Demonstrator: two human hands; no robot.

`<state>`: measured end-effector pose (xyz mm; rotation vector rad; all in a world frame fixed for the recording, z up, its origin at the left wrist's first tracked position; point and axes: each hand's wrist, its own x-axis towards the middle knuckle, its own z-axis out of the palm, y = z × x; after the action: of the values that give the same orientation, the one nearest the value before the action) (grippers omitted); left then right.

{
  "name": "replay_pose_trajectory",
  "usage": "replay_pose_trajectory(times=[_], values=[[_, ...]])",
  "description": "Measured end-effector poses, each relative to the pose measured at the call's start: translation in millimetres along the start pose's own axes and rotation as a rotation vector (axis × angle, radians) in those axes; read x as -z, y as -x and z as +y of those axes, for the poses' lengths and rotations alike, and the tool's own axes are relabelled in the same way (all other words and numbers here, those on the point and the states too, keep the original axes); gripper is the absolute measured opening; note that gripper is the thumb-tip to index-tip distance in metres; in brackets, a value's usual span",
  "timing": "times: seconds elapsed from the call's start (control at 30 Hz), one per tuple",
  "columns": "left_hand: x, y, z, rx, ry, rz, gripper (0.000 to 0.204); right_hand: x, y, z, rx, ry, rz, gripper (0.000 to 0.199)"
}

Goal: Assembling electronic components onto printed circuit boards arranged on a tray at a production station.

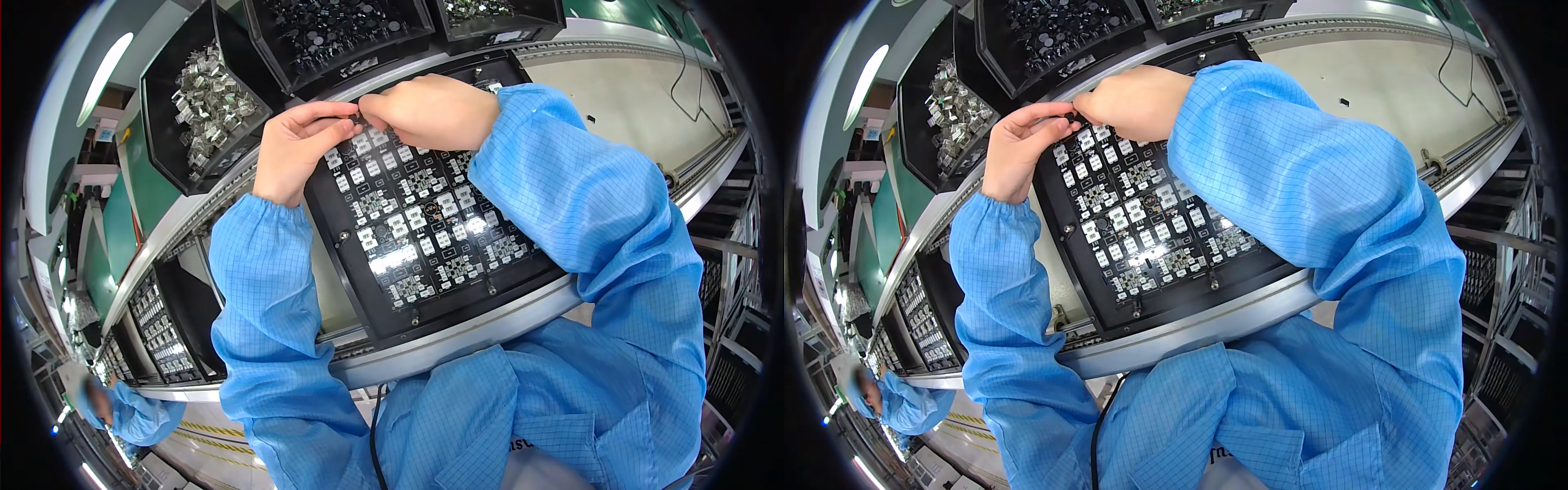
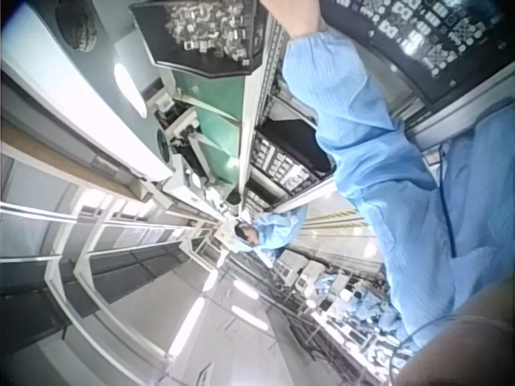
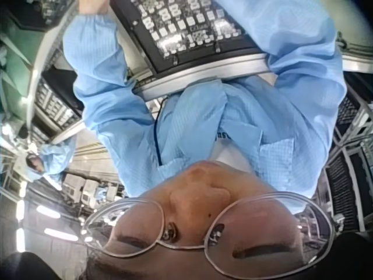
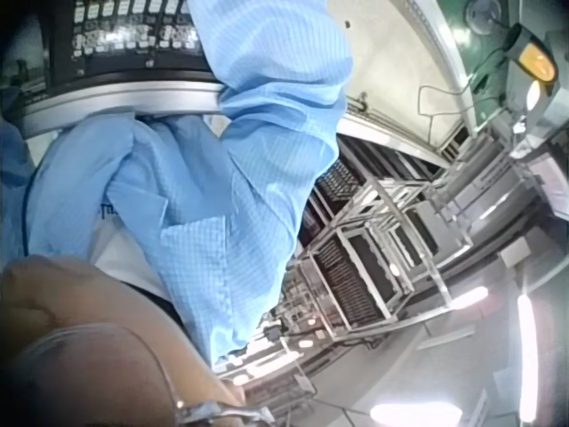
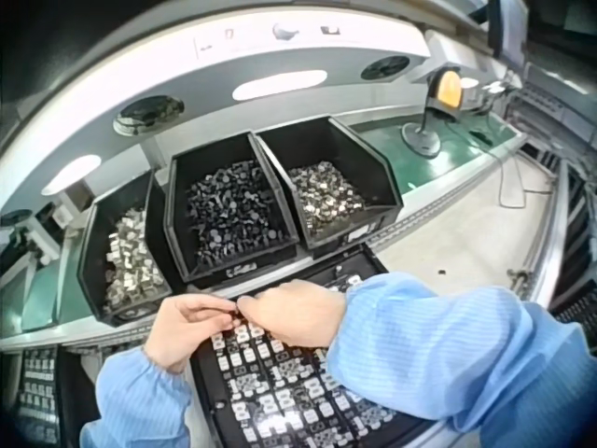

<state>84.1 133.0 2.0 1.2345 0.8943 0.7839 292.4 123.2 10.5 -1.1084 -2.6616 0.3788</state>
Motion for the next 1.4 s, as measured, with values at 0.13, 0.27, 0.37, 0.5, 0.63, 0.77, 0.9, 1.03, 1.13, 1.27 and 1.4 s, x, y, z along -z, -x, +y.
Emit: replay_pose_trajectory(times=[0.13, 0.27, 0.37, 0.5, 0.63, 0.77, 0.9, 1.03, 1.13, 1.27, 1.4], values=[[2, -1, 0, -0.003, 0.007, 0.011, 0.021, 2, -4, -1, -0.016, -0.062, -0.026, 0.017], [6, 0, 0, -0.004, -0.043, 0.030, 0.025, 0, -7, -2, 0.002, -0.054, -0.035, 0.017], [5, 0, 0, -0.021, 0.021, 0.045, 0.021, -1, -6, -3, 0.044, 0.023, -0.024, 0.017], [6, 0, -3, -0.028, -0.016, 0.047, 0.021, -3, -3, -1, 0.079, 0.095, 0.052, 0.020], [8, 2, -9, -0.056, -0.098, 0.032, 0.023, 32, -2, 4, 0.045, -0.107, 0.173, 0.018], [0, -1, -7, -0.190, -0.531, -0.030, 0.031, 83, 1, 17, 0.024, -0.193, 0.493, 0.010], [-11, -10, -8, -0.464, -0.870, -0.099, 0.039, 99, 1, 54, -0.151, -0.165, 0.624, 0.009], [-13, -14, -9, -0.548, -0.932, -0.128, 0.035, 100, -1, 81, -0.212, -0.050, 0.585, 0.009], [-10, -12, -6, -0.636, -1.046, -0.164, 0.036, 88, -9, 94, -0.211, -0.009, 0.543, 0.011], [-13, -17, -1, -0.714, -1.127, -0.209, 0.035, 86, -5, 100, -0.305, 0.008, 0.435, 0.014], [-10, -14, 3, -0.774, -1.219, -0.221, 0.035, 78, -9, 103, -0.278, 0.123, 0.280, 0.022]])
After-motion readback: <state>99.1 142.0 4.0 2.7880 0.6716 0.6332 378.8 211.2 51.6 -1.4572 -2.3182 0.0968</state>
